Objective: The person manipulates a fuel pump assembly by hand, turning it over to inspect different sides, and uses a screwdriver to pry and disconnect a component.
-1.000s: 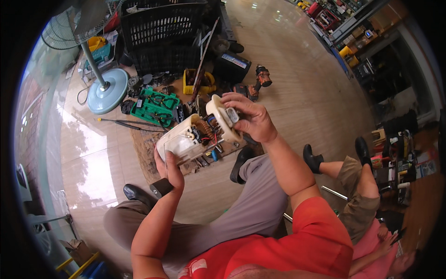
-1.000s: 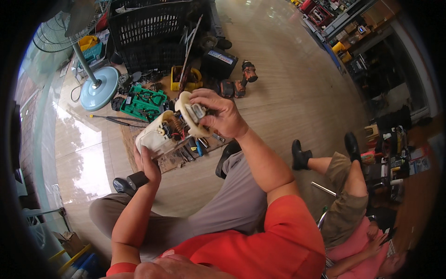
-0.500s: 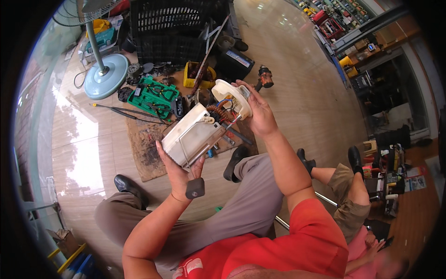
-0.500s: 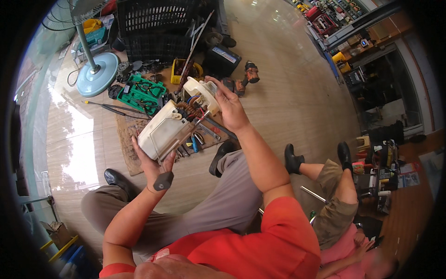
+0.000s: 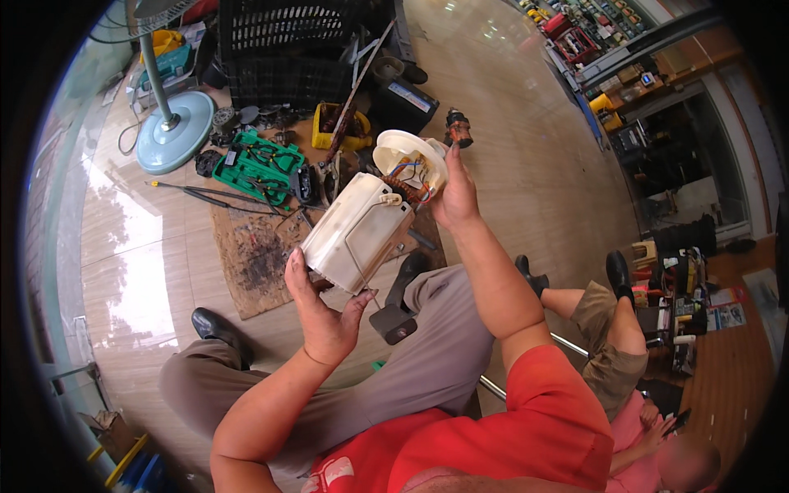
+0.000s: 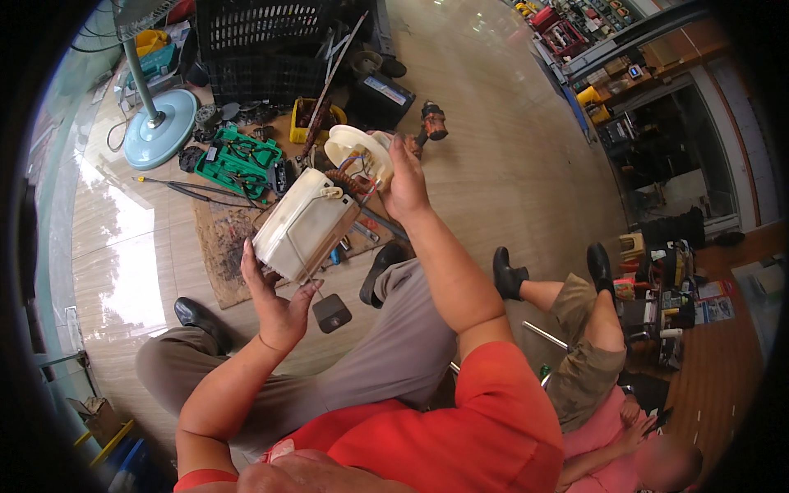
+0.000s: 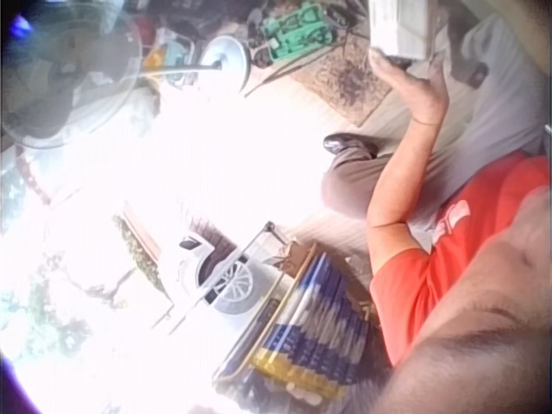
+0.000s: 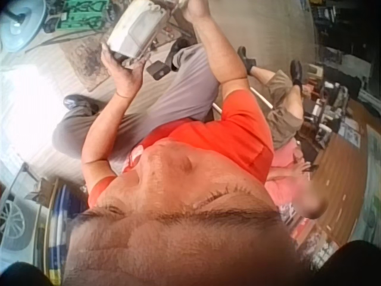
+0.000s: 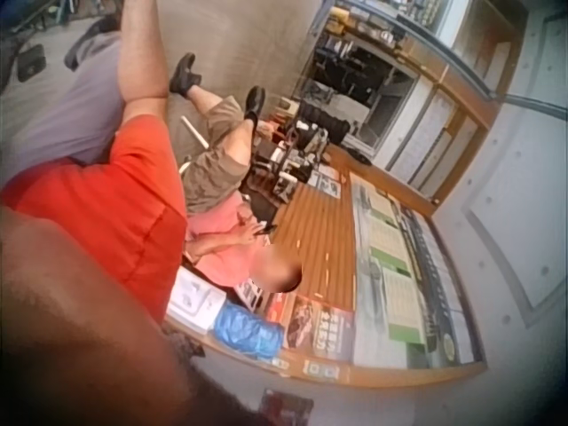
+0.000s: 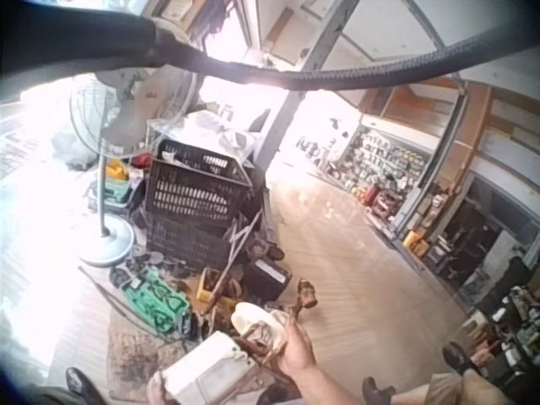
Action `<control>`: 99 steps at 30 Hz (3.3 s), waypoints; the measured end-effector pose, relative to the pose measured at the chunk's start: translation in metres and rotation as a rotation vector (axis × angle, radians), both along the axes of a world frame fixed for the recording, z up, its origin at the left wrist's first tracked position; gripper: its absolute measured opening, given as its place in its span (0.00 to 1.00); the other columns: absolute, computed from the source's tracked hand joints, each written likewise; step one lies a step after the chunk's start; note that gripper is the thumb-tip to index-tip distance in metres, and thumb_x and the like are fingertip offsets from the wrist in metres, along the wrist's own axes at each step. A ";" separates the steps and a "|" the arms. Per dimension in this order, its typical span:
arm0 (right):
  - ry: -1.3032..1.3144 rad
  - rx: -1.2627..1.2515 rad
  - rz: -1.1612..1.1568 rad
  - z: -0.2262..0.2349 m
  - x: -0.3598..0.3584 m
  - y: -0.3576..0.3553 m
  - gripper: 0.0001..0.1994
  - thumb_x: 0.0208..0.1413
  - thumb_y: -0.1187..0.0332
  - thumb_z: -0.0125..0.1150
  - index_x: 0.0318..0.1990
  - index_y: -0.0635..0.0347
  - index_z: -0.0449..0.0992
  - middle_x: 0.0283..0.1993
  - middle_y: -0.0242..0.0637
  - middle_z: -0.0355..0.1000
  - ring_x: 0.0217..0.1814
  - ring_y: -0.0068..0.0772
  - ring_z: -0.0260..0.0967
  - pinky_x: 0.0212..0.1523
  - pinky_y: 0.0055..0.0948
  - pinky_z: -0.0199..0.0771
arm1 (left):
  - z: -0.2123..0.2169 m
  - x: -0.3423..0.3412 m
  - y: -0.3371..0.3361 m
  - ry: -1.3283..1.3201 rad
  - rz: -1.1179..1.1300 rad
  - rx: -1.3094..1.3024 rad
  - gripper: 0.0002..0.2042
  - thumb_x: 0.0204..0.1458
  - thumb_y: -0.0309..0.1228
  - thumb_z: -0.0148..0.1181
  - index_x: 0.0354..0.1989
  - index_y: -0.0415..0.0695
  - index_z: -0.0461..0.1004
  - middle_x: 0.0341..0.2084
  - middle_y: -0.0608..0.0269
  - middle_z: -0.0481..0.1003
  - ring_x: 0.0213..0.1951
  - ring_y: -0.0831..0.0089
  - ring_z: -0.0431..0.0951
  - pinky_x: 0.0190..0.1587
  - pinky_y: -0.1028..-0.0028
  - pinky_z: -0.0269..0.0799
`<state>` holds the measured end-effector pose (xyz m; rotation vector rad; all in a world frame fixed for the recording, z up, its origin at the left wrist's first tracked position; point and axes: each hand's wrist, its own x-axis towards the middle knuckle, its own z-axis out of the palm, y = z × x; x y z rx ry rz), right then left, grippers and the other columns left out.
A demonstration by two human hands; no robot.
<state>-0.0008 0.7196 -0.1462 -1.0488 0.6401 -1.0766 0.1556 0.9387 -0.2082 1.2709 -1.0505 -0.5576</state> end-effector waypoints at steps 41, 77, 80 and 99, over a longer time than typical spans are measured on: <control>0.457 -1.115 -0.117 0.052 -0.010 0.030 0.38 0.43 0.40 0.70 0.49 0.69 0.73 0.53 0.51 0.65 0.54 0.44 0.66 0.55 0.34 0.65 | -0.022 0.005 -0.027 0.142 -0.232 0.202 0.46 0.48 0.14 0.63 0.71 0.41 0.38 0.65 0.45 0.55 0.62 0.57 0.65 0.60 0.63 0.68; 0.509 -0.418 -0.067 0.036 -0.007 0.008 0.19 0.60 0.64 0.61 0.55 0.66 0.70 0.46 0.33 0.74 0.43 0.20 0.71 0.42 0.22 0.72 | -0.003 0.047 -0.026 0.601 -0.620 0.292 0.51 0.35 0.42 0.72 0.67 0.38 0.49 0.58 0.52 0.63 0.60 0.60 0.66 0.62 0.62 0.62; 0.440 -0.393 -0.057 0.054 -0.013 0.019 0.15 0.60 0.68 0.60 0.52 0.66 0.72 0.44 0.33 0.74 0.39 0.18 0.70 0.37 0.21 0.73 | -0.002 0.061 -0.021 0.840 -0.655 0.308 0.49 0.35 0.42 0.73 0.66 0.38 0.52 0.56 0.52 0.66 0.57 0.58 0.70 0.60 0.60 0.66; 0.608 -0.778 0.002 0.047 -0.016 0.036 0.34 0.50 0.57 0.71 0.59 0.66 0.64 0.52 0.50 0.71 0.53 0.44 0.72 0.51 0.34 0.73 | -0.077 0.032 0.003 1.445 -0.580 0.271 0.45 0.44 0.58 0.64 0.67 0.46 0.58 0.63 0.54 0.64 0.62 0.53 0.66 0.61 0.51 0.65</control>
